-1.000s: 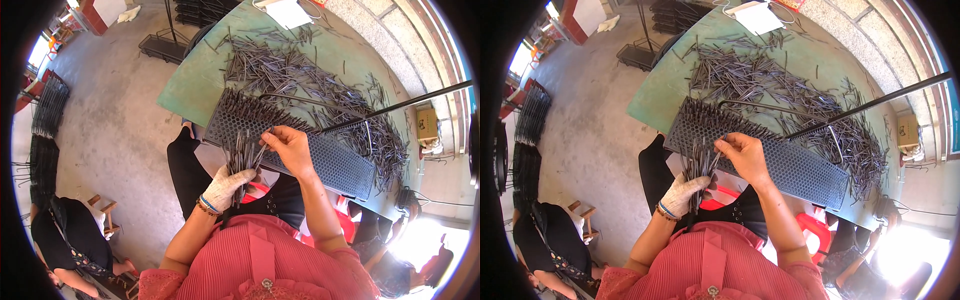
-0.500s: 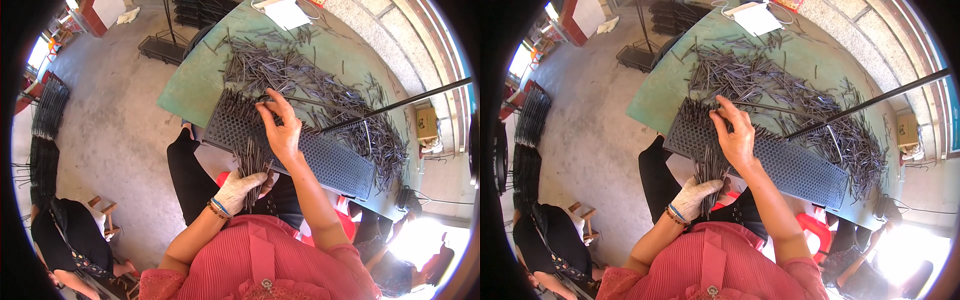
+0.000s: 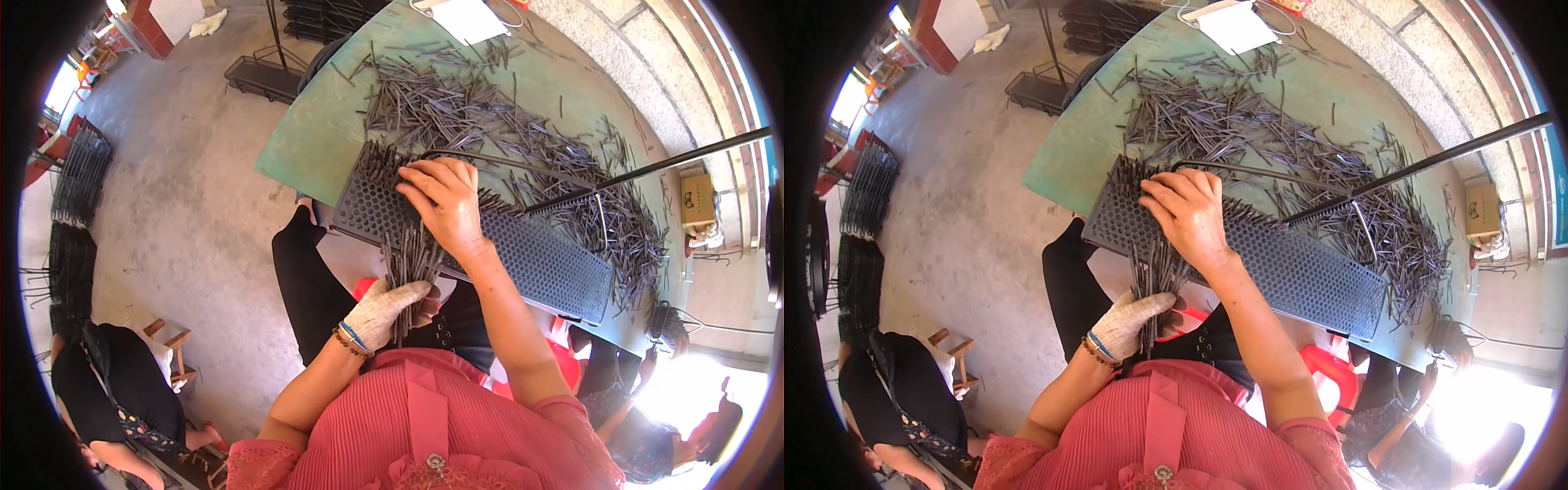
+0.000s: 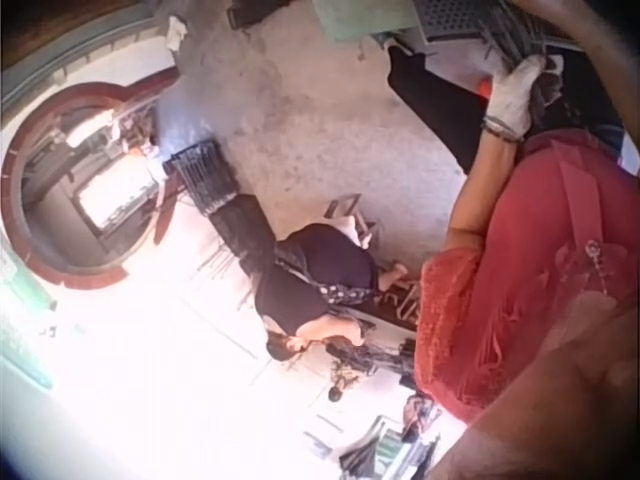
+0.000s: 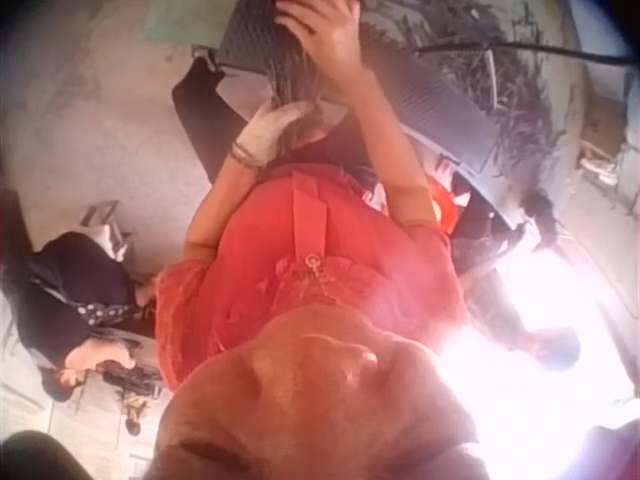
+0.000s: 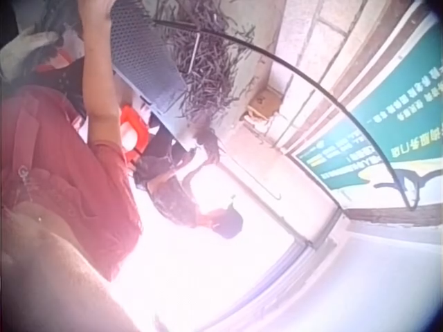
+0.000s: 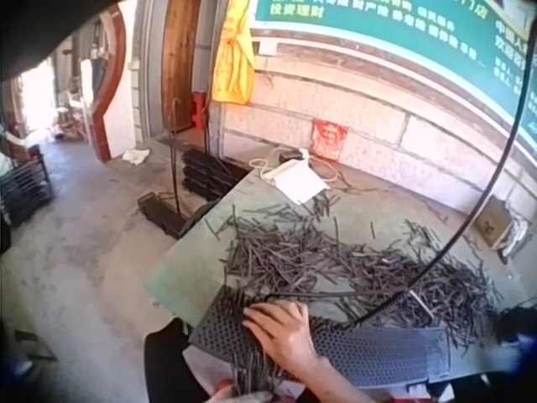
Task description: Manually inserting small metal pins into a perforated grid plate.
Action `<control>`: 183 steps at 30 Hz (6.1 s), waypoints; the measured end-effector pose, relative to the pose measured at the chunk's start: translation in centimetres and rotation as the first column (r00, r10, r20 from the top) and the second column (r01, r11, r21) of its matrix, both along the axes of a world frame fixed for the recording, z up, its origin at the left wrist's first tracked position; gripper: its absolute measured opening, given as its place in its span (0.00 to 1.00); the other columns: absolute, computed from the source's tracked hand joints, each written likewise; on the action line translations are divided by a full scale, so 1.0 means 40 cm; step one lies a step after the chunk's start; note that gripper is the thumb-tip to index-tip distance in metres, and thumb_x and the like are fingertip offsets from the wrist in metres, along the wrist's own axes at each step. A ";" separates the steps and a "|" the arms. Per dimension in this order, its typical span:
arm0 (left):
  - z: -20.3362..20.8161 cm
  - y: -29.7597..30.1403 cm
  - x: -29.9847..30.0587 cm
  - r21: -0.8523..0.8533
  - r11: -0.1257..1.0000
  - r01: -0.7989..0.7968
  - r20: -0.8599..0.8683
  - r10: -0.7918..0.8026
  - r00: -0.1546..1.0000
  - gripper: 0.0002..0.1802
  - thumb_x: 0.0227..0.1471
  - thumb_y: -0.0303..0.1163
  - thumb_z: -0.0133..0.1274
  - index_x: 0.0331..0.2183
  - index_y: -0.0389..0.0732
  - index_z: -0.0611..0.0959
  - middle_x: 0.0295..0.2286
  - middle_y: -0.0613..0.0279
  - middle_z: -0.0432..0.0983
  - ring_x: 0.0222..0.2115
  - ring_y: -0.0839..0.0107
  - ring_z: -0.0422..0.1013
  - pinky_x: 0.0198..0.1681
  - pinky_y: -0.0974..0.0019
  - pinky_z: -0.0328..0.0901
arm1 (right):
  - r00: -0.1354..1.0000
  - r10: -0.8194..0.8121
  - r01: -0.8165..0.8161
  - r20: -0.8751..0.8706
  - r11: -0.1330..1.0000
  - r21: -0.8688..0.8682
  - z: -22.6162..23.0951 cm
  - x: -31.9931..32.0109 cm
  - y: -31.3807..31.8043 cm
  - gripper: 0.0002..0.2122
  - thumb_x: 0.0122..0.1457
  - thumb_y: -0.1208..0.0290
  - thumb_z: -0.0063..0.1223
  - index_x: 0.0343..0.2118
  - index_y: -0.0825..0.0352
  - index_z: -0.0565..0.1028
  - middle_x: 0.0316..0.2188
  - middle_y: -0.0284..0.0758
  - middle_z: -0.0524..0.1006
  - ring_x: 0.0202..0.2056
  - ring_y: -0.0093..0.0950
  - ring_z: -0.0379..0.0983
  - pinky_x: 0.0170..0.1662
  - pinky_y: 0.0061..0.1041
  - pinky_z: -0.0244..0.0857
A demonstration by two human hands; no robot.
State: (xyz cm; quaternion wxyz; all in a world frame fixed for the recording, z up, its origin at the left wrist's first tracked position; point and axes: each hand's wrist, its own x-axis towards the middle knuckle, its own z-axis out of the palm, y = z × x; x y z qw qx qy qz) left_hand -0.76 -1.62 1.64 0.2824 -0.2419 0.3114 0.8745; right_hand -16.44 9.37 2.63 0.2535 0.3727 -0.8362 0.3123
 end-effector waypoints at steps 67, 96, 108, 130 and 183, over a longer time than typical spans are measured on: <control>-0.001 0.000 -0.018 -0.182 0.983 0.019 -0.094 -0.037 0.995 0.16 0.55 0.39 0.54 0.39 0.36 0.78 0.28 0.60 0.78 0.23 0.75 0.73 0.26 0.71 0.69 | 0.910 -0.045 0.139 0.413 0.970 -0.201 0.046 0.002 0.086 0.06 0.56 0.76 0.59 0.36 0.72 0.78 0.30 0.40 0.80 0.29 0.30 0.76 0.34 0.25 0.70; -0.012 -0.003 -0.017 -0.224 0.972 0.066 -0.123 -0.096 0.988 0.19 0.56 0.43 0.53 0.39 0.36 0.77 0.28 0.61 0.78 0.24 0.75 0.73 0.27 0.72 0.70 | 0.953 -0.047 0.091 0.299 0.987 -0.135 -0.006 0.013 0.073 0.09 0.54 0.78 0.60 0.38 0.70 0.79 0.33 0.41 0.79 0.33 0.36 0.77 0.37 0.27 0.70; -0.004 0.012 -0.015 -0.149 0.989 0.004 -0.127 -0.023 0.992 0.17 0.56 0.39 0.54 0.39 0.34 0.77 0.29 0.59 0.78 0.24 0.75 0.72 0.27 0.71 0.68 | 0.989 -0.010 -0.003 0.150 0.996 0.085 0.011 0.014 0.078 0.09 0.51 0.78 0.61 0.37 0.67 0.80 0.37 0.37 0.77 0.38 0.37 0.73 0.43 0.32 0.67; -0.015 0.012 -0.014 -0.226 0.970 0.094 -0.178 -0.136 0.975 0.17 0.56 0.37 0.54 0.41 0.34 0.77 0.32 0.59 0.78 0.25 0.76 0.72 0.28 0.72 0.69 | 0.540 0.097 0.369 0.836 0.865 -0.339 0.054 0.049 0.170 0.10 0.58 0.70 0.60 0.35 0.74 0.80 0.24 0.29 0.79 0.27 0.14 0.71 0.31 0.16 0.66; -0.010 0.012 0.000 -0.192 0.981 -0.024 -0.143 -0.004 0.990 0.13 0.57 0.37 0.53 0.37 0.37 0.80 0.29 0.62 0.80 0.23 0.78 0.73 0.26 0.72 0.69 | 0.653 -0.028 0.330 0.757 0.910 -0.251 0.033 0.106 0.159 0.12 0.56 0.68 0.62 0.39 0.70 0.80 0.33 0.35 0.80 0.32 0.25 0.75 0.37 0.23 0.68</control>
